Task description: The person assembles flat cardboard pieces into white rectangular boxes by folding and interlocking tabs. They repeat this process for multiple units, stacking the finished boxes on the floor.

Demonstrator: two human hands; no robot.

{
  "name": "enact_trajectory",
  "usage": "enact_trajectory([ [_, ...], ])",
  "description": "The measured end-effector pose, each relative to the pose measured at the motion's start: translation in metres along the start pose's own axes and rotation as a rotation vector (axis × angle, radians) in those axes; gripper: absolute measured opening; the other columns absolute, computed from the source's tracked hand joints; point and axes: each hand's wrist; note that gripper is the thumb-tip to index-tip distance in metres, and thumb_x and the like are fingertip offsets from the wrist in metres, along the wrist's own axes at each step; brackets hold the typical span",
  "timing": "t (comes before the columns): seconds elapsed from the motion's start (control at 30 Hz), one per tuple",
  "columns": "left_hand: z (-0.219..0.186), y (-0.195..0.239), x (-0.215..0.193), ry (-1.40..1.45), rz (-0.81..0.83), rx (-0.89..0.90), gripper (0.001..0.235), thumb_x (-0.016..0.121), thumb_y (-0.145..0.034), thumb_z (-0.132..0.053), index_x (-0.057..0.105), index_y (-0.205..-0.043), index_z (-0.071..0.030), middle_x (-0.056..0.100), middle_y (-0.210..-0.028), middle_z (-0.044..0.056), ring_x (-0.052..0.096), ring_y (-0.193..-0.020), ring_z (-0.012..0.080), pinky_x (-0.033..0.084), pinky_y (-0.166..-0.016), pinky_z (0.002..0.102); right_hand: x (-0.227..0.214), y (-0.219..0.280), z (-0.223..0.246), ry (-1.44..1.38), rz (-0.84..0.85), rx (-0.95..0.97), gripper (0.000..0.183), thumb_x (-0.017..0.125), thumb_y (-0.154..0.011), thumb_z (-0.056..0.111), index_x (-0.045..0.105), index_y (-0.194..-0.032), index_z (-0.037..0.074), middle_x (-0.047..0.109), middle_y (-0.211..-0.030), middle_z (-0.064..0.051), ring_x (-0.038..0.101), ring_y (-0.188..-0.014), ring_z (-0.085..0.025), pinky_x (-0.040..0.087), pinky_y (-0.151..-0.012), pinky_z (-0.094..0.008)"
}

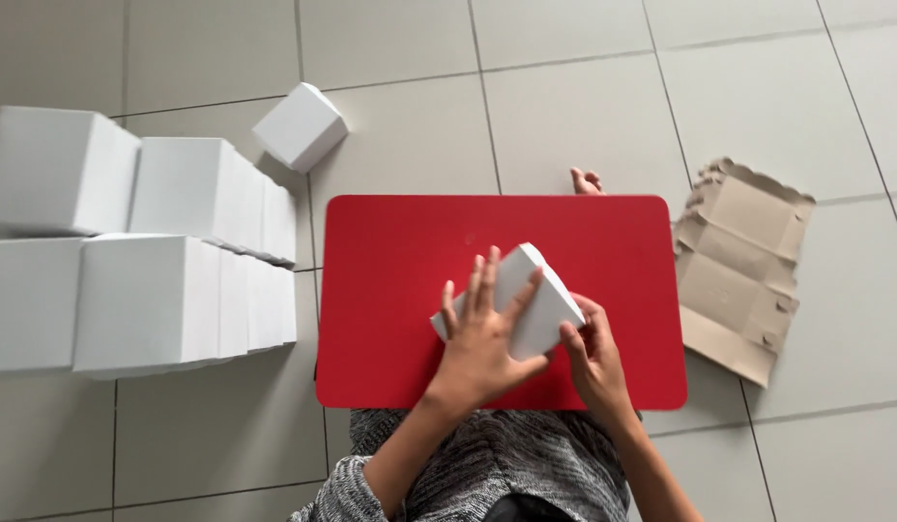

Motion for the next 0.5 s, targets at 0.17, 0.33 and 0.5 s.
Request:
enact_trajectory([
  [0.17, 0.028, 0.012, 0.052, -0.414, -0.104, 0.179, 0.116, 0.071, -0.073, -0.075, 0.018, -0.166, -0.028, -0.008, -0.173, 0.019, -0.008, -0.160, 0.0330, -0.008, -0.122, 0.065, 0.006, 0.006, 0.018, 0.441, -0.126, -0.021, 0.035, 0.063, -0.095, 0.033, 0.068, -0.122, 0.011, 0.071, -0.124, -0.005, 0.071, -0.100, -0.019, 0.057, -0.080, -0.031],
  [0.33, 0.033, 0.047, 0.035, -0.441, -0.089, 0.183, 0.122, 0.076, -0.074, -0.069, 0.012, -0.166, -0.023, -0.015, -0.171, 0.022, -0.018, -0.157, 0.0391, -0.010, -0.121, 0.066, 0.013, 0.011, 0.010, 0.430, -0.199, 0.095, 0.047, 0.061, -0.094, 0.038, 0.063, -0.133, 0.012, 0.070, -0.124, -0.004, 0.067, -0.085, -0.018, 0.055, -0.074, -0.029],
  [0.5, 0.058, 0.080, 0.036, -0.344, -0.145, 0.052, 0.118, 0.078, -0.088, -0.069, 0.007, -0.169, -0.021, -0.015, -0.169, 0.028, -0.007, -0.158, 0.0432, 0.000, -0.122, 0.067, 0.023, 0.003, -0.002, 0.500, -0.219, 0.142, 0.051, 0.050, -0.097, 0.051, 0.065, -0.127, 0.012, 0.074, -0.104, -0.006, 0.065, -0.078, -0.021, 0.049, -0.063, -0.032],
])
Point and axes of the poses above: each hand's wrist, its own y-axis away from the middle knuckle, its own x-axis out of the palm, z = x × y
